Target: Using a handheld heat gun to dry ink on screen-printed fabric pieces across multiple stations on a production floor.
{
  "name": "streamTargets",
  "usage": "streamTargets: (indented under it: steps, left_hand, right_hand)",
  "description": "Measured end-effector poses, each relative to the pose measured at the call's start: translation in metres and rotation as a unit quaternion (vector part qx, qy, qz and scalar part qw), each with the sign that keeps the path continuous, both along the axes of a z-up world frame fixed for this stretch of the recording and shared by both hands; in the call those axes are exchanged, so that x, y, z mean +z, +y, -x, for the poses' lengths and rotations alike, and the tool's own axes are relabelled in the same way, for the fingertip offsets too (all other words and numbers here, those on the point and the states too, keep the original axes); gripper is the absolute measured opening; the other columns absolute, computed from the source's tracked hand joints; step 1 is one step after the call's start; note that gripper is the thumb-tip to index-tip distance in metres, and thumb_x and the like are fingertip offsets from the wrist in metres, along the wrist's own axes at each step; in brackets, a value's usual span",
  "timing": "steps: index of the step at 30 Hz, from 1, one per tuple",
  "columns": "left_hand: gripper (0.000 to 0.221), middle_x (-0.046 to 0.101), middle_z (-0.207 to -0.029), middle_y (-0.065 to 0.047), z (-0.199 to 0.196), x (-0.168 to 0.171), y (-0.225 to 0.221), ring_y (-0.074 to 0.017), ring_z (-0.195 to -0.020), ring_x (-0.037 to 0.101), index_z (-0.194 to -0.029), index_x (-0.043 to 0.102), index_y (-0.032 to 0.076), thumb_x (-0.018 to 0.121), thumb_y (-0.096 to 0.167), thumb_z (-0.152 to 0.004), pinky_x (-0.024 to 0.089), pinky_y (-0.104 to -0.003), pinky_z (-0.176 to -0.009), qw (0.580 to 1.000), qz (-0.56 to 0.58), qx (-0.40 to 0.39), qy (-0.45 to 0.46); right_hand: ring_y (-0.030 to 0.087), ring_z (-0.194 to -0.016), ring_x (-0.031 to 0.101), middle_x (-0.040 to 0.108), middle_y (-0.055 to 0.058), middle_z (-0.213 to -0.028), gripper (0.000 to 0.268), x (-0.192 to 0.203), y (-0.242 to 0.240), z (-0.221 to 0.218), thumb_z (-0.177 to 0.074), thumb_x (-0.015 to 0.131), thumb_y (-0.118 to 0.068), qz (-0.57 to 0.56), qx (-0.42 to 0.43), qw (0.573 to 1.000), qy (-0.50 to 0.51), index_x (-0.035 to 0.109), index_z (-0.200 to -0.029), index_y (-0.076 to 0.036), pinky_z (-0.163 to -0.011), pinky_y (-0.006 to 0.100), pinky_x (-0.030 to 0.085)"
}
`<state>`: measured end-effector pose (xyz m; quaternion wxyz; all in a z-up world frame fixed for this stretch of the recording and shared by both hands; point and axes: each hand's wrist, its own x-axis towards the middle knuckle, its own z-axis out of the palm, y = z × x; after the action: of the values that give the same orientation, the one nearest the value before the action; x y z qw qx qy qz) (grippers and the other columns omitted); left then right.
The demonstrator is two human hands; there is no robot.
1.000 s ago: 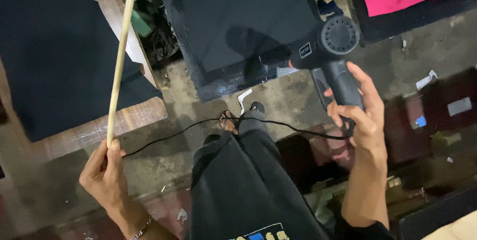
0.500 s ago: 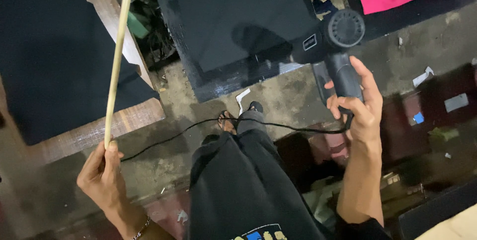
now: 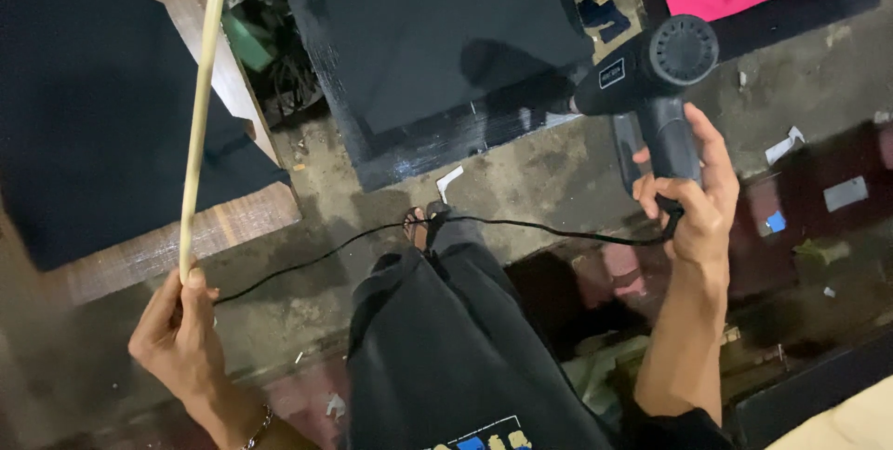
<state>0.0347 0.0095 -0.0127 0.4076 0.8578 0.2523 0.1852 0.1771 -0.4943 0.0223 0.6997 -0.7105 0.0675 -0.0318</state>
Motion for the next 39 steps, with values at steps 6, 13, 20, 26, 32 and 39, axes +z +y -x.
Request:
streamTargets:
  steps: [6, 13, 20, 26, 32, 39]
  left_hand:
    - [0.027, 0.060, -0.079, -0.007, -0.002, 0.006, -0.010, -0.0096, -0.070, 0.043, -0.129, 0.075, -0.007, 0.068, 0.016, -0.117, 0.040, -0.026, -0.063, 1.000, 0.011, 0.013, -0.009]
    - [0.024, 0.055, -0.080, -0.007, 0.005, 0.010, -0.021, -0.0113, -0.075, 0.048, -0.129, 0.073, -0.009, 0.066, 0.012, -0.119, 0.057, -0.028, -0.073, 0.999, 0.035, 0.013, -0.024]
    - [0.022, 0.039, -0.073, 0.001, 0.001, 0.041, -0.043, -0.0090, -0.071, 0.031, -0.126, 0.076, -0.004, 0.066, 0.013, -0.117, 0.028, -0.028, -0.061, 0.996, 0.022, 0.086, 0.019]
    - [0.019, 0.062, -0.091, -0.009, 0.015, 0.040, -0.034, -0.0142, -0.083, 0.060, -0.130, 0.073, -0.007, 0.067, 0.007, -0.118, 0.055, -0.025, -0.076, 0.993, 0.076, 0.088, -0.018]
    - [0.009, 0.057, -0.083, -0.006, 0.050, 0.023, 0.007, -0.0121, -0.076, 0.042, -0.113, 0.075, -0.006, 0.072, 0.003, -0.114, 0.032, -0.028, -0.068, 0.997, 0.007, 0.077, -0.022]
    - [0.002, 0.062, -0.069, -0.015, 0.082, 0.021, 0.107, -0.0183, -0.063, 0.049, -0.099, 0.078, -0.002, 0.077, -0.003, -0.101, 0.046, -0.038, -0.062, 0.992, 0.050, 0.057, -0.103]
  right_hand:
    - [0.018, -0.043, 0.039, 0.056, 0.033, -0.086, 0.080, 0.008, 0.000, 0.000, -0.078, 0.044, 0.000, 0.004, 0.055, 0.998, -0.007, 0.037, -0.158, -0.002, -0.058, 0.034, 0.043]
    - [0.016, -0.043, 0.038, 0.056, 0.034, -0.100, 0.081, 0.004, -0.016, -0.005, -0.075, 0.046, -0.003, 0.008, -0.002, 1.000, 0.009, 0.041, -0.155, -0.007, -0.060, 0.031, 0.043]
    - [0.016, -0.046, 0.048, 0.064, 0.028, -0.096, 0.080, 0.005, -0.005, 0.009, -0.080, 0.049, 0.000, 0.004, 0.131, 0.991, -0.025, 0.035, -0.159, -0.004, -0.052, 0.031, 0.049]
    - [0.013, -0.047, 0.048, 0.065, 0.026, -0.105, 0.078, 0.016, 0.051, 0.010, -0.079, 0.053, -0.003, -0.031, 0.204, 0.978, 0.014, 0.037, -0.156, -0.005, -0.048, 0.028, 0.045]
    - [0.015, -0.041, 0.045, 0.061, 0.034, -0.098, 0.083, 0.011, 0.107, 0.012, -0.076, 0.056, -0.005, -0.107, 0.284, 0.952, 0.034, 0.033, -0.155, 0.003, -0.060, 0.034, 0.047]
    - [0.021, -0.040, 0.058, 0.063, 0.038, -0.094, 0.094, -0.019, 0.226, 0.042, -0.068, 0.066, -0.002, -0.212, 0.351, 0.911, 0.046, 0.031, -0.155, 0.009, -0.063, 0.043, 0.057]
